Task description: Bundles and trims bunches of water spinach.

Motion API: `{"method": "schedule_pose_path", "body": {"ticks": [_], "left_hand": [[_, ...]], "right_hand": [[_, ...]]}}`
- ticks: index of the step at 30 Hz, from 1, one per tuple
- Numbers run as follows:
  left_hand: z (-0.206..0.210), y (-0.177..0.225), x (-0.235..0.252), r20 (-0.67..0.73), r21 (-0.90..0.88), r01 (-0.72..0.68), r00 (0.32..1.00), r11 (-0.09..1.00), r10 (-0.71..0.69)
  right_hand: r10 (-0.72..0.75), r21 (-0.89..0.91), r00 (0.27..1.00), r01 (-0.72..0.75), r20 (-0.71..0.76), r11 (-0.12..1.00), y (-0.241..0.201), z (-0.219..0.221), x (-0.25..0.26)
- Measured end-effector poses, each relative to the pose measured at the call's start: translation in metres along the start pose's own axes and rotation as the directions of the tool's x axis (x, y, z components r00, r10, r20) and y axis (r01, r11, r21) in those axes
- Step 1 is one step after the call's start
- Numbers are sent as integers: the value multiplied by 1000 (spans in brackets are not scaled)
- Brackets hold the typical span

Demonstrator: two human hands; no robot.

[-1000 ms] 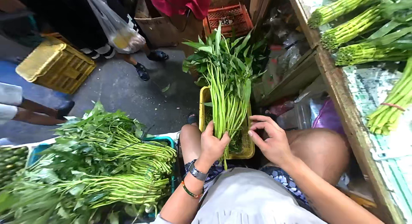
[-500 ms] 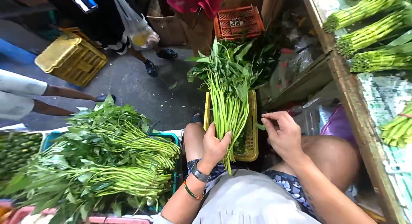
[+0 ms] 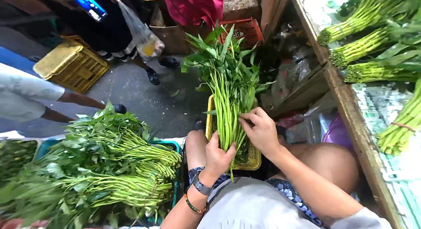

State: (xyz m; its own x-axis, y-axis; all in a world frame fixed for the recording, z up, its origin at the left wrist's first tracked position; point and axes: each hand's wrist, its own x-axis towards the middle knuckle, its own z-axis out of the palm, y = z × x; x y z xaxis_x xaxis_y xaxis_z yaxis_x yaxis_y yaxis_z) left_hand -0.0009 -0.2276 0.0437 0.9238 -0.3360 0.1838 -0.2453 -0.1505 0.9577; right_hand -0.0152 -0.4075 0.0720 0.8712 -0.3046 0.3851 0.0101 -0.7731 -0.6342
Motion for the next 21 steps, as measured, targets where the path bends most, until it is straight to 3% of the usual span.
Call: {"method": "schedule_pose_path", "body": {"ticks": [4, 7, 11, 16, 18, 21], "left_hand": [[-11, 3, 2, 81, -111, 110, 991, 988, -102], [-8, 5, 3, 84, -155, 137, 989, 978, -126], [-5, 9, 7, 39, -35, 121, 992, 992, -119], [-4, 11, 10, 7, -76, 118, 993, 990, -118], [-3, 15, 14, 1, -42, 139, 990, 989, -139], [-2, 12, 17, -14, -83, 164, 986, 983, -166]], "right_hand": [[-88, 15, 992, 87, 88, 996, -6, -4, -7], [-162, -17, 986, 163, 42, 987, -5, 0, -20], [-130, 84, 990, 125, 58, 989, 1, 4, -34], [-129, 193, 976, 94, 177, 977, 3, -1, -40], [-151, 290, 984, 119, 91, 950, 2, -6, -45], [-233, 377, 962, 271, -144, 886, 6, -18, -58]]}}
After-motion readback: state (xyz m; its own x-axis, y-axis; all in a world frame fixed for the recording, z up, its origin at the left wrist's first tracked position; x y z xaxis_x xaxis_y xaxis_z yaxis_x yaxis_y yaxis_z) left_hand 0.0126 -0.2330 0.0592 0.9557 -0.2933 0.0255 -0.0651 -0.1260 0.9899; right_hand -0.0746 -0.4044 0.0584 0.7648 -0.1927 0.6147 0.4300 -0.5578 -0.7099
